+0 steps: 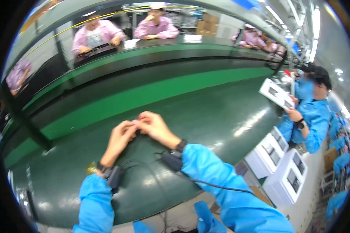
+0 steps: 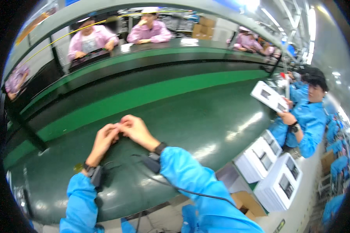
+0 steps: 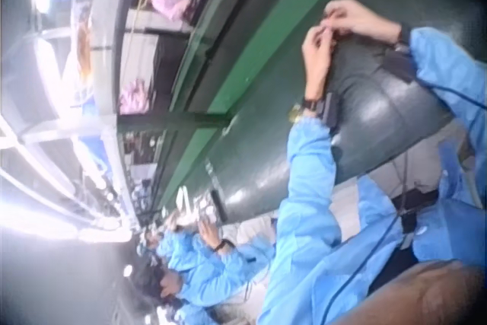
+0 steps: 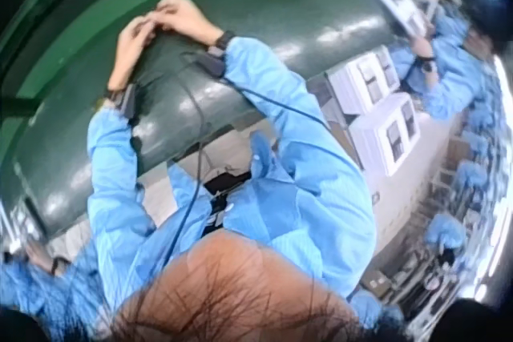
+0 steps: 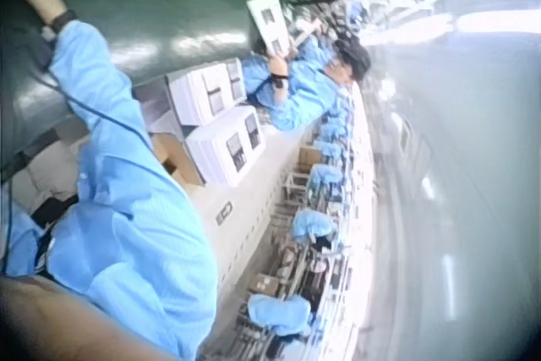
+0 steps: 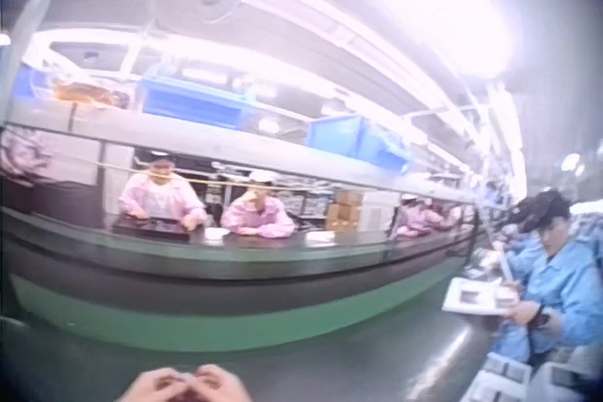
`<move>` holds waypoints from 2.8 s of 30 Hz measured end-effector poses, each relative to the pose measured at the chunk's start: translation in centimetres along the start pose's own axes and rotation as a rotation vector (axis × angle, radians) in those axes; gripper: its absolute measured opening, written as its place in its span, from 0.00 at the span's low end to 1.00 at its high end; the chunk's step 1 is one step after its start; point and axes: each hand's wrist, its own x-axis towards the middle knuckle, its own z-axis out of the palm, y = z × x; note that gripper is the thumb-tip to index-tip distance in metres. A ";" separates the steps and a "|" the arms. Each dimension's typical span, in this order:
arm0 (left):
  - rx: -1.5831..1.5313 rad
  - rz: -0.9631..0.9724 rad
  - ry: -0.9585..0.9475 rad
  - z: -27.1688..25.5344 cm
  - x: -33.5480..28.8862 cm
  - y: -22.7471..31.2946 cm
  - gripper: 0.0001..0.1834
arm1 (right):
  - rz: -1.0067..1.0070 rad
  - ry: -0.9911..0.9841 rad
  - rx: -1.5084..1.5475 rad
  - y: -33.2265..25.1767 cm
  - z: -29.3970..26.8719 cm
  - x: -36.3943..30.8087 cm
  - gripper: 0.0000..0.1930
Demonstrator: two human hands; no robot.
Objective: The recorder uses tweezers and hands to connect internal components and wires inside a tablet or similar electronic device on an assembly line.
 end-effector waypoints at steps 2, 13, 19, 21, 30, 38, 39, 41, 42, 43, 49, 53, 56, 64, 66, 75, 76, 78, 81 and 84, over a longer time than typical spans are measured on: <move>-0.013 -0.009 -0.004 -0.5 -0.3 0.3 0.10 | -0.003 -0.036 0.043 0.8 0.2 0.2 0.14; 0.045 0.076 -0.038 -1.3 -0.3 -0.5 0.09 | -0.219 -0.038 -0.258 -0.6 2.1 -0.4 0.19; 0.000 0.048 -0.039 0.1 0.9 -1.3 0.13 | -0.157 -0.007 -0.313 -0.2 -0.3 -0.5 0.20; 0.019 0.036 0.006 -0.8 0.6 -0.9 0.13 | -0.144 0.014 -0.293 0.4 0.6 0.3 0.21; -0.024 0.112 0.028 -4.8 2.1 -6.7 0.13 | -0.218 0.108 0.070 4.4 2.2 2.7 0.09; -0.103 0.084 -0.028 -2.2 3.7 -6.5 0.08 | -0.216 0.023 0.110 3.8 -0.8 2.4 0.07; -0.092 0.078 -0.007 -2.9 3.3 -6.0 0.08 | -0.213 0.004 0.124 3.7 -0.2 2.6 0.07; -0.060 0.115 -0.009 -5.2 1.8 -5.4 0.07 | -0.111 -0.017 0.121 3.0 2.1 2.8 0.08; -0.014 0.099 0.022 -5.9 0.1 -3.9 0.07 | -0.109 -0.038 0.125 1.2 3.5 2.2 0.10; 0.030 0.087 0.054 -4.6 -0.7 -1.6 0.08 | -0.069 -0.028 0.065 -0.7 3.7 1.3 0.10; -0.122 0.143 -0.056 1.3 0.4 -0.8 0.10 | 0.120 0.128 -0.090 -3.4 0.5 -2.3 0.11; -0.306 0.149 0.042 1.2 -0.5 -0.6 0.10 | 0.038 0.012 -0.094 -3.6 1.1 -2.2 0.14; -0.183 0.212 0.053 0.7 0.3 -1.2 0.08 | -0.027 -0.036 -0.150 -1.4 -0.2 -0.8 0.15; -0.193 0.133 0.090 -0.4 0.5 -1.4 0.07 | -0.004 -0.025 -0.177 1.2 0.1 0.7 0.12; -0.203 0.134 0.080 -0.4 0.5 -1.3 0.07 | -0.019 -0.017 -0.156 1.0 0.3 0.7 0.11; -0.112 0.203 0.127 -0.5 0.1 -1.4 0.09 | -0.051 -0.002 -0.166 1.7 -0.2 0.4 0.13; -0.081 0.193 0.140 -0.5 0.0 -1.4 0.10 | -0.048 0.008 -0.152 1.6 0.2 0.3 0.13; -0.088 0.185 0.137 -0.3 0.0 -1.3 0.10 | -0.037 0.011 -0.154 0.8 0.5 0.0 0.12; -0.095 0.183 0.140 -0.2 0.5 -1.5 0.09 | -0.019 -0.013 -0.164 0.7 -0.1 0.1 0.11; -0.133 0.168 0.167 -0.5 0.9 -2.3 0.09 | -0.014 -0.067 -0.176 0.6 0.5 0.0 0.11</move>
